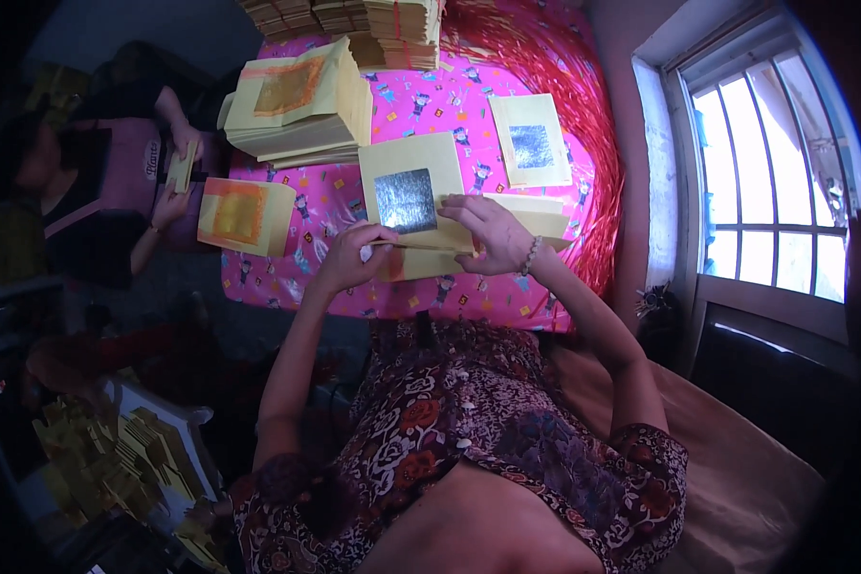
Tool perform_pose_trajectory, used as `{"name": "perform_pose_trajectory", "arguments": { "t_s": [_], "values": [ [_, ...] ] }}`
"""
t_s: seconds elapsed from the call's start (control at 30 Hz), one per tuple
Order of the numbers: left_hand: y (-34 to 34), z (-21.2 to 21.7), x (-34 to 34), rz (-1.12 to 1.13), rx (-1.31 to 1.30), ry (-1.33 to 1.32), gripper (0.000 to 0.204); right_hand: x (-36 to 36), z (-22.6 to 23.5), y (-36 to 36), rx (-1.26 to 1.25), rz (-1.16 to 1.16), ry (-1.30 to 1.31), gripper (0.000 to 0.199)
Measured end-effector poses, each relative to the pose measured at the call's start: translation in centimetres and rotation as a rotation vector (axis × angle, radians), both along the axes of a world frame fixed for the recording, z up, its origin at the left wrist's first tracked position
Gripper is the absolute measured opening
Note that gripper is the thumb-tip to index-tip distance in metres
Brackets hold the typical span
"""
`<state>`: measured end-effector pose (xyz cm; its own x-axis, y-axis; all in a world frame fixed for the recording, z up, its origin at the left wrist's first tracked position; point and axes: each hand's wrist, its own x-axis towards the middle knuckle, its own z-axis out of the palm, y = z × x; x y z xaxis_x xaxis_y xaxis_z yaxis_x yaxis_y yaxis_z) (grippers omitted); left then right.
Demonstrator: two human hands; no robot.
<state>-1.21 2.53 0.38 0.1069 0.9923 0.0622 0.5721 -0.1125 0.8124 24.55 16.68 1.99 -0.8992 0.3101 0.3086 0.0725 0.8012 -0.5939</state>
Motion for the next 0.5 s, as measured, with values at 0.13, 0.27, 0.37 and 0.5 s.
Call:
{"name": "perform_pose_trajectory", "arguments": {
  "t_s": [0.13, 0.27, 0.37, 0.5],
  "values": [
    [1.4, 0.7, -0.8, -0.02, -0.033, -0.004, 0.013, -0.2, -2.9, 2.1, 0.142, 0.042, -0.049, 0.03],
    [2.5, 0.7, -1.5, 0.042, 0.099, -0.103, 0.028, -1.1, -4.1, 2.6, -0.029, -0.137, 0.058, 0.03],
    [3.1, -0.6, -2.2, 0.187, 0.093, 0.072, 0.038, -1.4, -4.0, 3.3, -0.098, -0.26, -0.28, 0.034],
    [4.6, -1.8, -1.3, 0.459, 0.002, -0.084, 0.032, -3.0, -3.1, 3.4, -0.363, -0.43, -0.152, 0.038]
  ]
}}
